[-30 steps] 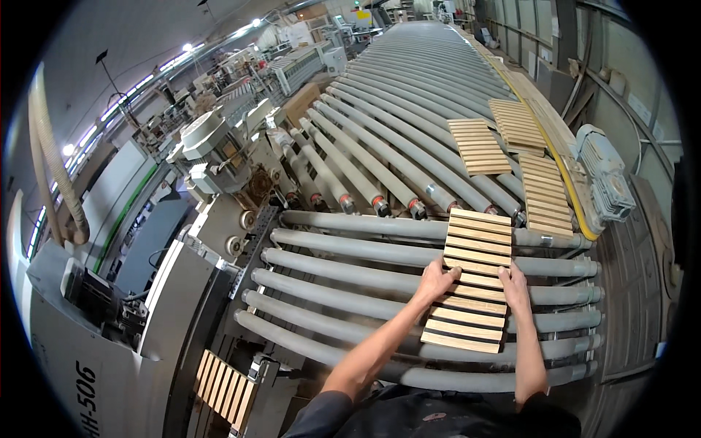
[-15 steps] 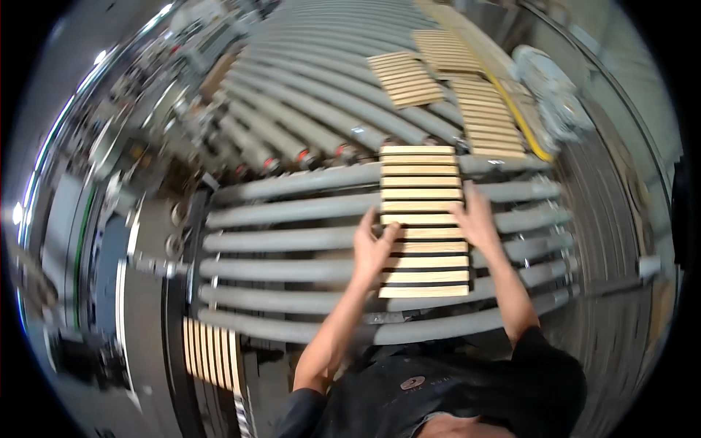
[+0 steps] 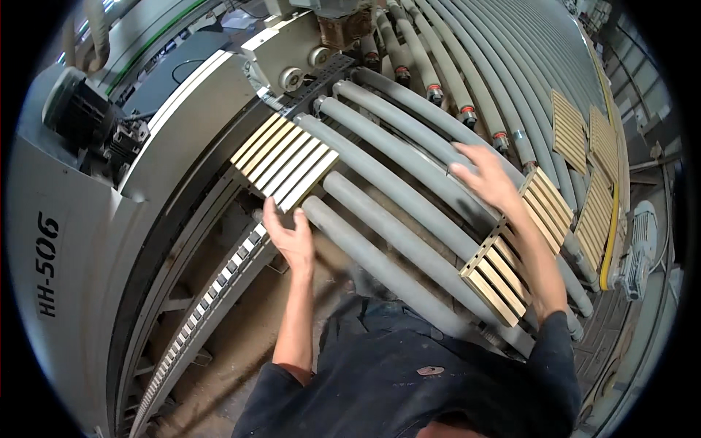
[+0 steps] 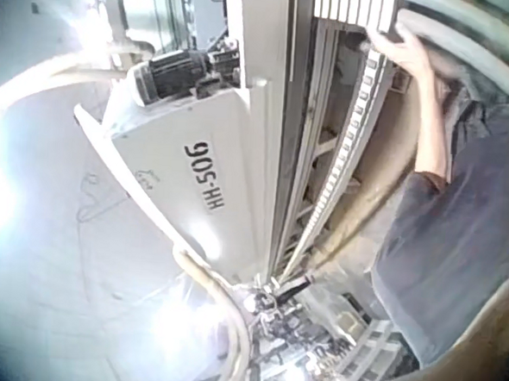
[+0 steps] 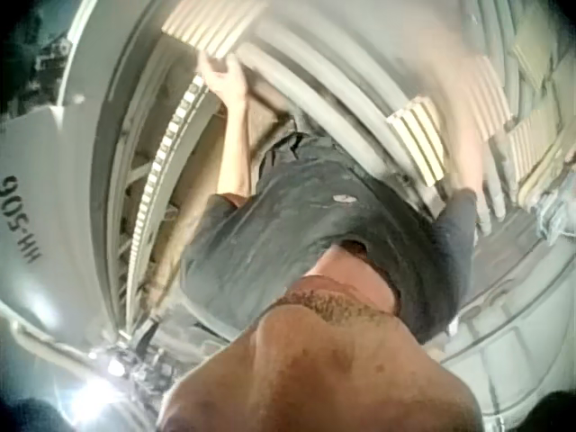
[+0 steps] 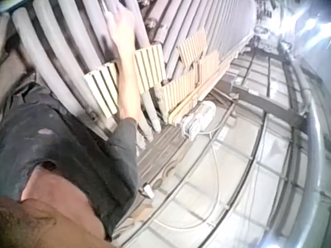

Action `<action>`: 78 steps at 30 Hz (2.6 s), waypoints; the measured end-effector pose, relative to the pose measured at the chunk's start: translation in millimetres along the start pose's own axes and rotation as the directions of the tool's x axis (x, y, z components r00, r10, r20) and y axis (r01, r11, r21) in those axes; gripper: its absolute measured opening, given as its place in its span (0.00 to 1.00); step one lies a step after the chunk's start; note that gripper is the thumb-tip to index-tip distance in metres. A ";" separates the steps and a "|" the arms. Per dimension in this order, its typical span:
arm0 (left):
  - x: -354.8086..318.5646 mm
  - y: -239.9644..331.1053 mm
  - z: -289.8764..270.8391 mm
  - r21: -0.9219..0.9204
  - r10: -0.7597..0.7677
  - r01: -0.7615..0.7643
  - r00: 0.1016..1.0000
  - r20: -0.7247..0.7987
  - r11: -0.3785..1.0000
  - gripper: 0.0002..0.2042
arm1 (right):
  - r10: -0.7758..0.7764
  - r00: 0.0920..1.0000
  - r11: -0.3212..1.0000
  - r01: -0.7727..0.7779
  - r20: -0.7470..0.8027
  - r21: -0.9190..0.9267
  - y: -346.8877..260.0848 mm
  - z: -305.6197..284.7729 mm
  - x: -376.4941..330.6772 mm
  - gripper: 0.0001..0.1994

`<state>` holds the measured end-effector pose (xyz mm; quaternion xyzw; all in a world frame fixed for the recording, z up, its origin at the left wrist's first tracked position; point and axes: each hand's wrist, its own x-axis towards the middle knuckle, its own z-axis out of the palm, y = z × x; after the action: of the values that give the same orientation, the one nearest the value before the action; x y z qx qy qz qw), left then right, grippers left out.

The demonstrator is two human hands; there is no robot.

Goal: The person picks up rectangular wood panels from a roller conveyor and stacks them onto a central wooden platform.

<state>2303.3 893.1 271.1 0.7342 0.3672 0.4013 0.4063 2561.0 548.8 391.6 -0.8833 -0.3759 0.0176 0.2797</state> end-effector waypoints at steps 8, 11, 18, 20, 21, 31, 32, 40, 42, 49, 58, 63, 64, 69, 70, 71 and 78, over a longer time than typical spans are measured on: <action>89.5 -24.7 57.1 0.107 0.022 -0.028 0.998 0.057 0.994 0.39 | -0.201 0.977 0.980 0.200 -0.066 -0.025 -50.3 202.4 201.7 0.38; 110.2 -15.7 93.6 0.108 0.000 -0.023 0.978 0.207 0.994 0.41 | -0.151 0.984 0.987 0.144 -0.095 -0.077 -53.1 235.7 224.8 0.39; 106.4 -20.9 156.2 0.132 0.026 -0.043 0.992 0.123 0.990 0.38 | 0.087 0.995 0.992 -0.083 0.046 -0.092 -55.1 221.9 226.8 0.40; 106.3 -20.1 152.8 0.136 0.038 -0.057 0.990 0.139 0.989 0.37 | 0.121 0.992 0.992 -0.119 0.036 -0.039 -56.0 216.2 209.2 0.38; 105.4 -9.1 148.5 0.050 -0.028 0.018 0.978 0.206 0.999 0.35 | 0.160 0.987 0.987 -0.160 0.029 -0.013 -47.0 207.8 196.0 0.37; 89.1 23.0 40.0 -0.292 -0.302 0.666 0.626 0.719 0.686 0.24 | 0.396 0.866 0.563 -0.491 0.304 0.665 -61.8 167.1 91.2 0.34; 77.3 24.6 28.4 -0.322 -0.247 0.626 0.650 0.719 0.710 0.25 | 0.399 0.874 0.593 -0.477 0.278 0.649 -64.0 164.3 77.7 0.33; 20.0 118.4 -39.8 -0.546 0.211 0.087 0.863 0.459 0.833 0.26 | 0.242 0.966 0.362 -0.007 -0.087 0.932 -153.5 87.4 46.7 0.26; -1.1 152.3 -56.9 -0.523 0.378 -0.085 0.789 0.485 0.848 0.33 | 0.402 0.913 0.135 0.024 -0.077 0.991 -163.7 106.2 61.2 0.29; 5.3 162.1 -4.8 -0.424 0.388 -0.053 0.519 0.762 0.904 0.44 | -0.211 0.911 -0.850 0.007 -0.354 0.526 -129.1 122.9 11.4 0.31; -72.4 172.8 53.1 -0.363 0.287 0.492 0.226 0.931 0.791 0.23 | 0.441 0.816 -0.086 0.452 -0.373 0.888 -73.9 -34.8 -178.6 0.36; -147.6 207.9 91.3 -0.228 0.185 0.279 0.170 0.968 0.933 0.28 | 0.672 0.578 0.658 -0.178 -0.463 0.732 5.2 -60.7 -257.7 0.45; -162.2 219.1 99.0 -0.204 0.165 0.261 0.166 0.972 0.943 0.29 | 0.700 0.576 0.664 -0.305 -0.423 0.682 30.0 -66.0 -272.0 0.44; -225.3 271.1 144.9 -0.125 0.100 0.128 0.189 0.977 0.984 0.30 | 0.717 0.620 0.697 -0.638 -0.319 0.328 137.4 -98.4 -324.9 0.46; -233.2 272.3 154.7 -0.111 0.082 0.130 0.211 0.974 0.985 0.30 | 0.707 0.641 0.707 -0.649 -0.300 0.280 149.8 -108.7 -326.8 0.48; -240.1 269.3 165.4 -0.095 0.081 0.046 0.240 0.967 0.994 0.31 | 0.714 0.649 0.699 -0.677 -0.263 0.229 159.2 -118.0 -326.8 0.48; -289.3 258.5 163.0 -0.007 0.410 -0.607 0.528 0.744 0.795 0.37 | 0.651 0.743 0.724 -0.669 -0.155 -0.166 216.8 -189.6 -314.1 0.33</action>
<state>2385.0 490.1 360.7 0.9499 -0.0042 0.1356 0.2817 2523.4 124.3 385.2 -0.9834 -0.0244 0.0381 0.1755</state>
